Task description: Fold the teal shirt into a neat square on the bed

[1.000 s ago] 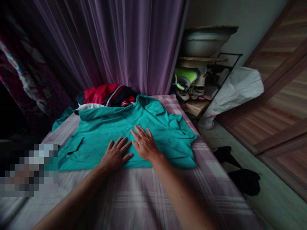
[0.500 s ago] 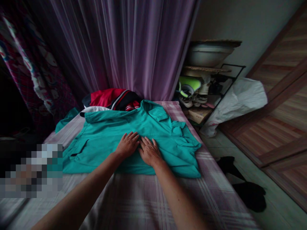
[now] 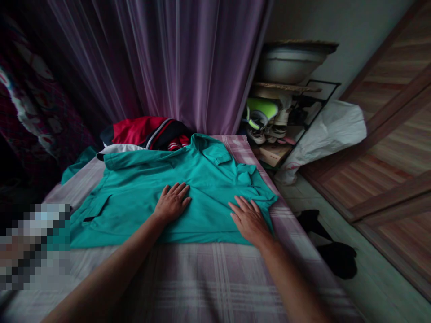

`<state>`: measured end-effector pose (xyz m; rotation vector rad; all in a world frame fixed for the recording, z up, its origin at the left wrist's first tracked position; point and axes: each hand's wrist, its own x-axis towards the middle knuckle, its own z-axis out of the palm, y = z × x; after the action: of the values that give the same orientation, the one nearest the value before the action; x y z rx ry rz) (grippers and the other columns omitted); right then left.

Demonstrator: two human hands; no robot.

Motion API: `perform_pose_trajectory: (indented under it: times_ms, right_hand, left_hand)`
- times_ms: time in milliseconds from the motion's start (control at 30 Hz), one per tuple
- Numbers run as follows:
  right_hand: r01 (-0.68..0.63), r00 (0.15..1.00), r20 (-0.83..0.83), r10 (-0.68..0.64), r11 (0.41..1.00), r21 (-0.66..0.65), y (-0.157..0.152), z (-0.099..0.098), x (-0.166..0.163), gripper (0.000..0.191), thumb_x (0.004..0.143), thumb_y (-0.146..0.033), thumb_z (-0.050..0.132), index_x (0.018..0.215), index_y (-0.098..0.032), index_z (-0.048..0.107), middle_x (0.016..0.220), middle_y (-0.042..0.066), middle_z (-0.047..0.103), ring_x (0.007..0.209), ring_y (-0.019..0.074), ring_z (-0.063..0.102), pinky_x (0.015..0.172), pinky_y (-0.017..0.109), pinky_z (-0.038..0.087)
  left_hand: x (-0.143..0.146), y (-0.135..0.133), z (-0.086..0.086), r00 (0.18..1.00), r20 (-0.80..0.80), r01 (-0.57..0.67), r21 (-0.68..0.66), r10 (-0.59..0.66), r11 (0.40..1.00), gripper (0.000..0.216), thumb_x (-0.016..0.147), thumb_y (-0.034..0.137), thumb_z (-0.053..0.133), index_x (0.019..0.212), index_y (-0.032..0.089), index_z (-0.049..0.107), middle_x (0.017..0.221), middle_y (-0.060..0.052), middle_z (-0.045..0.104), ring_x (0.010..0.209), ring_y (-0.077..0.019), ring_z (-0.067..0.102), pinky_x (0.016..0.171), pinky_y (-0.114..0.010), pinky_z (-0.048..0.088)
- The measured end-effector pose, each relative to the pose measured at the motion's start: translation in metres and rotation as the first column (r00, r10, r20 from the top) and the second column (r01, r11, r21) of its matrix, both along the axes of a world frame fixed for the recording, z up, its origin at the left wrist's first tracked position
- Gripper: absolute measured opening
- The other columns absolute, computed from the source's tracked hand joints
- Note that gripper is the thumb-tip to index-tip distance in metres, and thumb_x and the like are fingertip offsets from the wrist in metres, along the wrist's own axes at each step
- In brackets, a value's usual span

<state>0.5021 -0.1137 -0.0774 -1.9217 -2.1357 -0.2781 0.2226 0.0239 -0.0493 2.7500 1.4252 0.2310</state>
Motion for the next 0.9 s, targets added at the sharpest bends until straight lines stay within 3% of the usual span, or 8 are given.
perform_pose_trajectory:
  times_ms: [133, 267, 367, 500, 700, 800, 900]
  right_hand:
    - [0.032, 0.994, -0.107, -0.019, 0.992, 0.121, 0.018, 0.019, -0.066, 0.048, 0.101, -0.035, 0.032, 0.142, -0.022, 0.053, 0.149, 0.01, 0.051, 0.138, 0.0255, 0.044, 0.115, 0.05, 0.03]
    - [-0.025, 0.994, -0.111, 0.021, 0.999, -0.039, 0.025, 0.018, -0.116, 0.05, 0.1, -0.037, 0.036, 0.147, -0.022, 0.047, 0.152, 0.011, 0.047, 0.142, 0.0272, 0.038, 0.116, 0.053, 0.026]
    - [-0.008, 0.996, -0.084, -0.004, 0.99, -0.14, 0.025, 0.01, -0.124, 0.051, 0.099, -0.038, 0.037, 0.147, -0.022, 0.047, 0.154, 0.011, 0.045, 0.142, 0.0277, 0.038, 0.116, 0.055, 0.025]
    - [-0.008, 0.998, -0.065, 0.0, 0.991, -0.134, 0.025, 0.006, -0.119, 0.05, 0.1, -0.038, 0.036, 0.146, -0.021, 0.048, 0.153, 0.011, 0.045, 0.142, 0.0268, 0.039, 0.115, 0.054, 0.028]
    - [-0.007, 0.999, -0.055, 0.001, 0.994, -0.112, 0.026, 0.004, -0.118, 0.049, 0.099, -0.038, 0.038, 0.145, -0.023, 0.049, 0.152, 0.009, 0.047, 0.14, 0.0258, 0.041, 0.114, 0.052, 0.03]
    - [-0.005, 0.999, -0.055, -0.001, 0.994, -0.112, 0.025, 0.001, -0.117, 0.049, 0.099, -0.038, 0.038, 0.144, -0.023, 0.05, 0.152, 0.009, 0.048, 0.14, 0.0257, 0.041, 0.113, 0.052, 0.03]
    - [0.005, 0.998, -0.061, -0.014, 0.99, -0.142, 0.027, 0.003, -0.113, 0.049, 0.098, -0.038, 0.041, 0.143, -0.024, 0.051, 0.151, 0.009, 0.049, 0.14, 0.0256, 0.042, 0.113, 0.052, 0.031]
  left_hand:
    - [0.0, -0.002, 0.0, 1.0, 0.007, 0.004, -0.001, -0.003, 1.0, 0.055, 0.1, 0.049, 0.033, 0.148, 0.025, 0.044, 0.156, -0.005, 0.042, 0.146, -0.0273, 0.034, 0.121, -0.054, 0.022]
    - [-0.001, -0.003, -0.001, 0.999, 0.042, 0.011, -0.006, -0.011, 1.0, 0.054, 0.1, 0.048, 0.033, 0.148, 0.025, 0.044, 0.155, -0.005, 0.043, 0.145, -0.027, 0.035, 0.121, -0.054, 0.022]
    - [-0.001, -0.004, 0.001, 0.997, 0.069, 0.02, -0.007, -0.02, 1.0, 0.053, 0.1, 0.047, 0.034, 0.147, 0.023, 0.046, 0.155, -0.007, 0.044, 0.145, -0.0275, 0.037, 0.12, -0.055, 0.025]
    - [-0.012, -0.015, 0.006, 0.996, 0.085, 0.029, 0.019, -0.03, 0.999, 0.051, 0.101, 0.045, 0.034, 0.144, 0.023, 0.05, 0.153, -0.009, 0.046, 0.144, -0.0269, 0.038, 0.119, -0.052, 0.028]
    - [-0.091, -0.038, 0.011, 0.999, 0.013, -0.035, 0.018, 0.035, 0.999, 0.054, 0.1, 0.051, 0.035, 0.145, 0.025, 0.048, 0.153, -0.008, 0.046, 0.144, -0.0286, 0.037, 0.12, -0.056, 0.024]
    - [-0.136, -0.037, 0.011, 0.993, -0.037, -0.107, 0.028, 0.108, 0.994, 0.055, 0.099, 0.052, 0.038, 0.146, 0.026, 0.048, 0.153, -0.008, 0.046, 0.145, -0.0303, 0.036, 0.12, -0.058, 0.022]
    - [-0.16, -0.032, 0.005, 0.99, -0.036, -0.131, 0.054, 0.133, 0.99, 0.055, 0.098, 0.052, 0.038, 0.146, 0.026, 0.048, 0.153, -0.007, 0.046, 0.145, -0.0307, 0.035, 0.12, -0.06, 0.02]
